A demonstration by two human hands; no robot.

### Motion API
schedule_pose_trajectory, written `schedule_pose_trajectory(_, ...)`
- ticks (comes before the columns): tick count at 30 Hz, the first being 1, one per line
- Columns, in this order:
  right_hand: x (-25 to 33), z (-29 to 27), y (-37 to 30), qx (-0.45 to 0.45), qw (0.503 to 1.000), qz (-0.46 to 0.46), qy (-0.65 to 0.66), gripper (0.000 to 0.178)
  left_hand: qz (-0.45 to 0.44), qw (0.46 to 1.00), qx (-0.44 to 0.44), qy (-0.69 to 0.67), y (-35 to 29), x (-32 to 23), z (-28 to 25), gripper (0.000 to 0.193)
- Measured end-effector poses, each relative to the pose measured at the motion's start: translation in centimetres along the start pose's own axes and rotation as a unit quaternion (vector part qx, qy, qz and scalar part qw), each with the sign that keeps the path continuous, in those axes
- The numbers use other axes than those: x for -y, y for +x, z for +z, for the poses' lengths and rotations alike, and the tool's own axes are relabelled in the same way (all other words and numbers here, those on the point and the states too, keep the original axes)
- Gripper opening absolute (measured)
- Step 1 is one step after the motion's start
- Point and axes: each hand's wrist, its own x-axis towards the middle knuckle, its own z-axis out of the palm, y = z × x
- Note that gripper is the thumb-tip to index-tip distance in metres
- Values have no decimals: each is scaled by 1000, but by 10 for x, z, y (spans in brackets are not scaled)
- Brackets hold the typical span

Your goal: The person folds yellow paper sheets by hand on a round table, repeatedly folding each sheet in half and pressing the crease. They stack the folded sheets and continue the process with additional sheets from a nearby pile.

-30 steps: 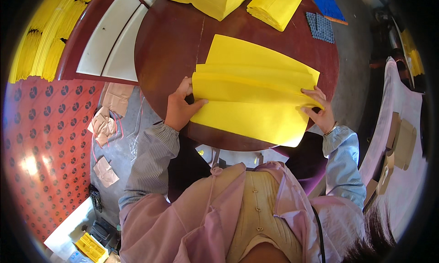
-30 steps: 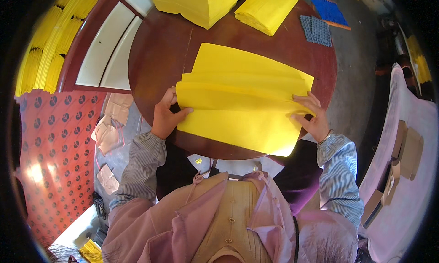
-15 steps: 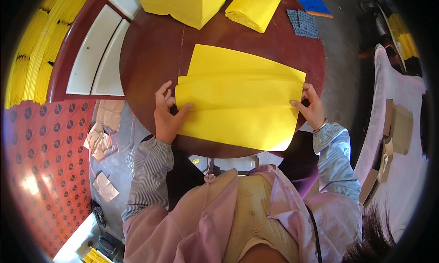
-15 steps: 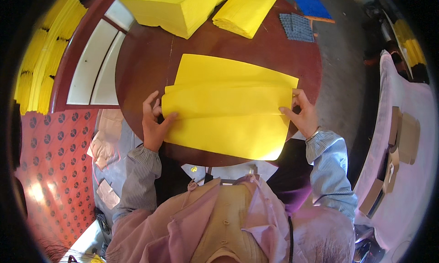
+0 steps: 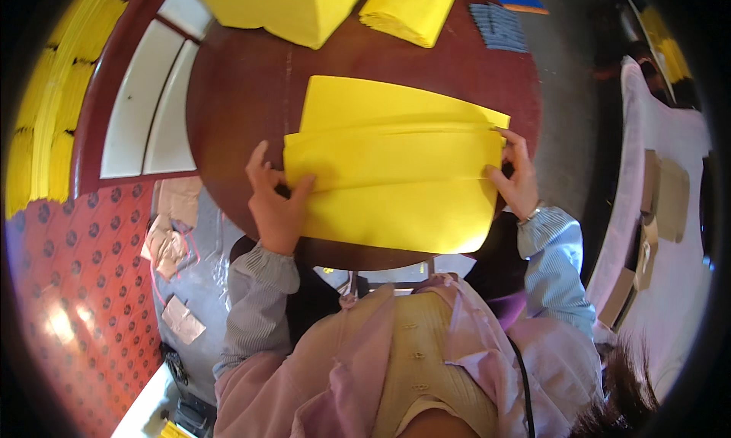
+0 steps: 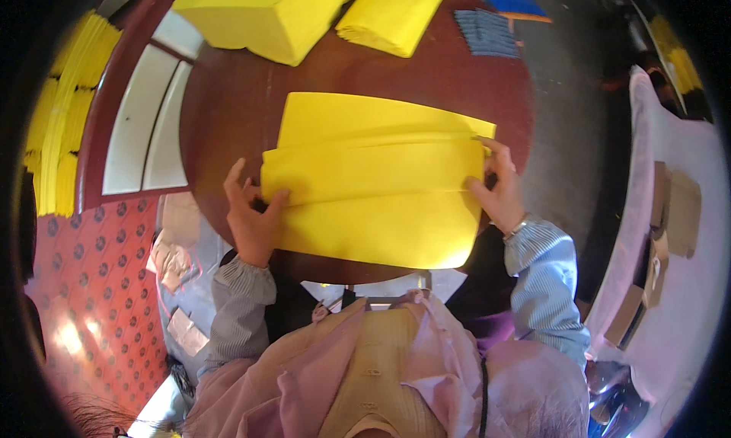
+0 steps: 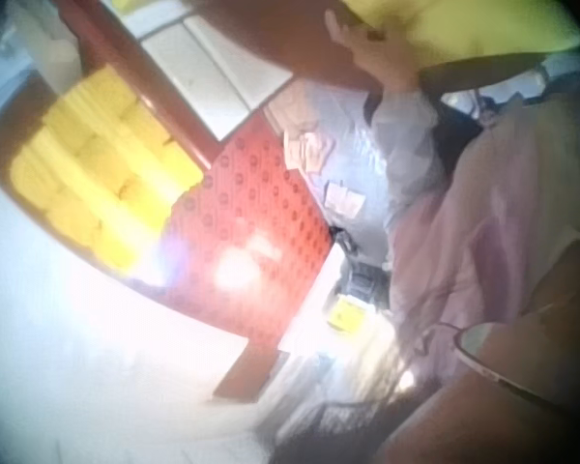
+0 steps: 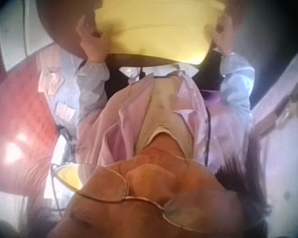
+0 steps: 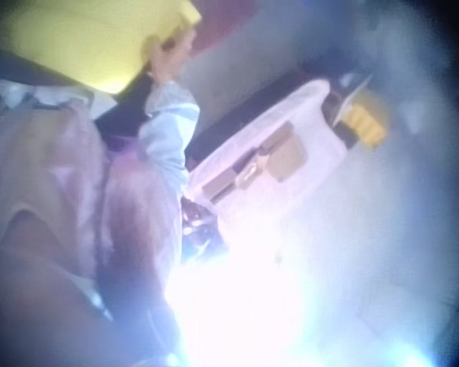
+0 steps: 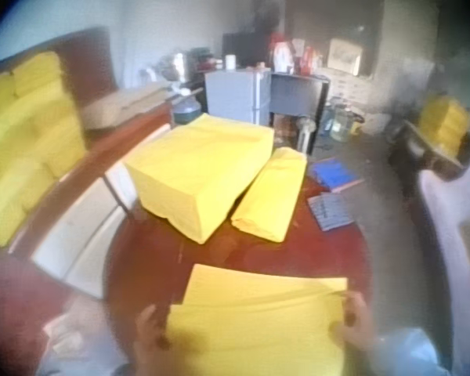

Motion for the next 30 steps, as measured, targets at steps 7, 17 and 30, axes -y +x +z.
schedule_pose_trajectory(7, 13, -3, -4, 50, 998, -35, -29, 102, -1, 998, 54, 17, -2, 6, -8, 98)
schedule_pose_trajectory(17, 4, 1, -7, 58, 991, 37, 111, 87, -14, 997, 68, -25, 4, 11, -10, 98)
schedule_pose_trajectory(30, 6, 6, -9, 8, 999, 41, 28, 82, -40, 998, 52, 25, 7, 1, -7, 96)
